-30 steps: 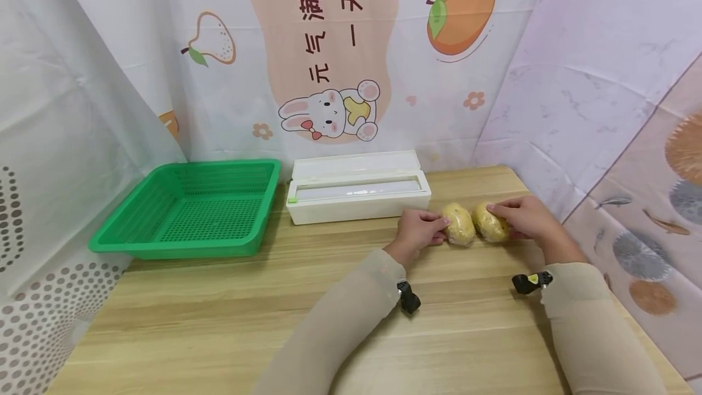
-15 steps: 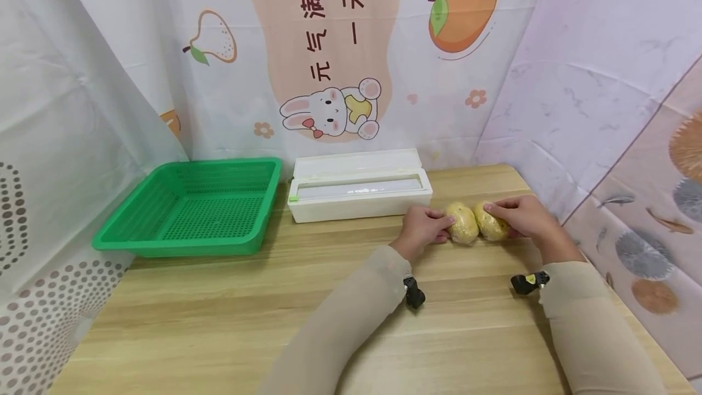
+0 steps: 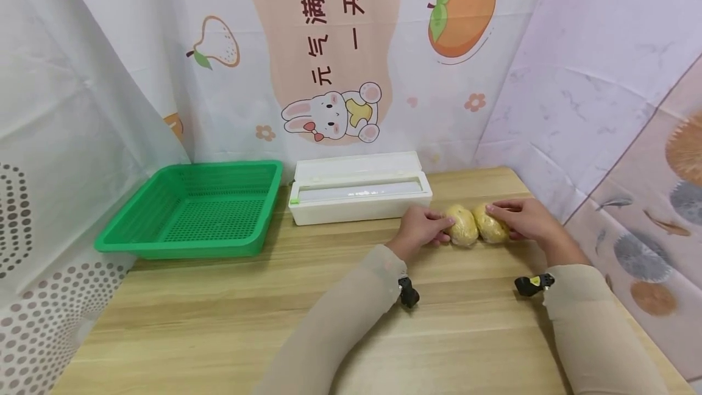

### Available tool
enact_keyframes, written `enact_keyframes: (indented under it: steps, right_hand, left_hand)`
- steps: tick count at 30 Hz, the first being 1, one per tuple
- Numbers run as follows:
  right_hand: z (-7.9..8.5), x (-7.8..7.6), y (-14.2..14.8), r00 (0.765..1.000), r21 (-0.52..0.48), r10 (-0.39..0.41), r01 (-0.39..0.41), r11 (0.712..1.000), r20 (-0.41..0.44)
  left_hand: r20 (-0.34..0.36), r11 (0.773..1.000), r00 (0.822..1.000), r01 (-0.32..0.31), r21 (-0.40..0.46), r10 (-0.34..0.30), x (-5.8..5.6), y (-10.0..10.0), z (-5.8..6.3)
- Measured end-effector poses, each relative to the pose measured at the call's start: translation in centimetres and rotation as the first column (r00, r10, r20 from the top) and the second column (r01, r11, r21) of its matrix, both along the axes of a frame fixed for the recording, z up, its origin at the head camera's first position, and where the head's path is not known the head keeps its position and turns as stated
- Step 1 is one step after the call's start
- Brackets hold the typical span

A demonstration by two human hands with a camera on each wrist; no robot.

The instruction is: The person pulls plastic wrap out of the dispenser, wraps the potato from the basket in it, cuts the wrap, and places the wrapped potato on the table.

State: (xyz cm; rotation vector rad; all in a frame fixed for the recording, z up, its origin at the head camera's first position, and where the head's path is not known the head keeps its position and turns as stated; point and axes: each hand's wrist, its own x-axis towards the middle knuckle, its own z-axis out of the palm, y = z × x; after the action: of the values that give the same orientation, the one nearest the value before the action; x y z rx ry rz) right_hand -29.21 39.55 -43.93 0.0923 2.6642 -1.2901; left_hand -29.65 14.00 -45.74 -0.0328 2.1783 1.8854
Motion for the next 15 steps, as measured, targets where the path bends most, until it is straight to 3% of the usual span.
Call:
enact_keyframes:
  steps: [4,8,11,15]
  right_hand:
    - [0.6,-0.1,0.1,1.0,-0.03,0.002,-0.001,1.0,0.021]
    - [0.9,-0.2,0.3,1.0,-0.031,0.016,-0.016,0.999,-0.018]
    - [0.8,-0.2,0.3,0.997,0.018,0.043,-0.042,0.999,-0.064]
    - [1.0,-0.1,0.3,0.989,0.115,0.087,-0.073,0.991,-0.122]
  left_hand:
    - [-0.011,1.0,1.0,0.02,-0.023,-0.02,-0.1,-0.4,0.3]
    - [-0.055,0.991,0.993,0.094,-0.099,-0.1,-0.2,-1.1,1.1]
    - [-0.082,0.971,0.982,0.153,-0.183,-0.171,-0.2,-2.1,1.8]
    - [-0.103,0.946,0.973,0.17,-0.277,-0.205,-0.4,-3.8,3.1]
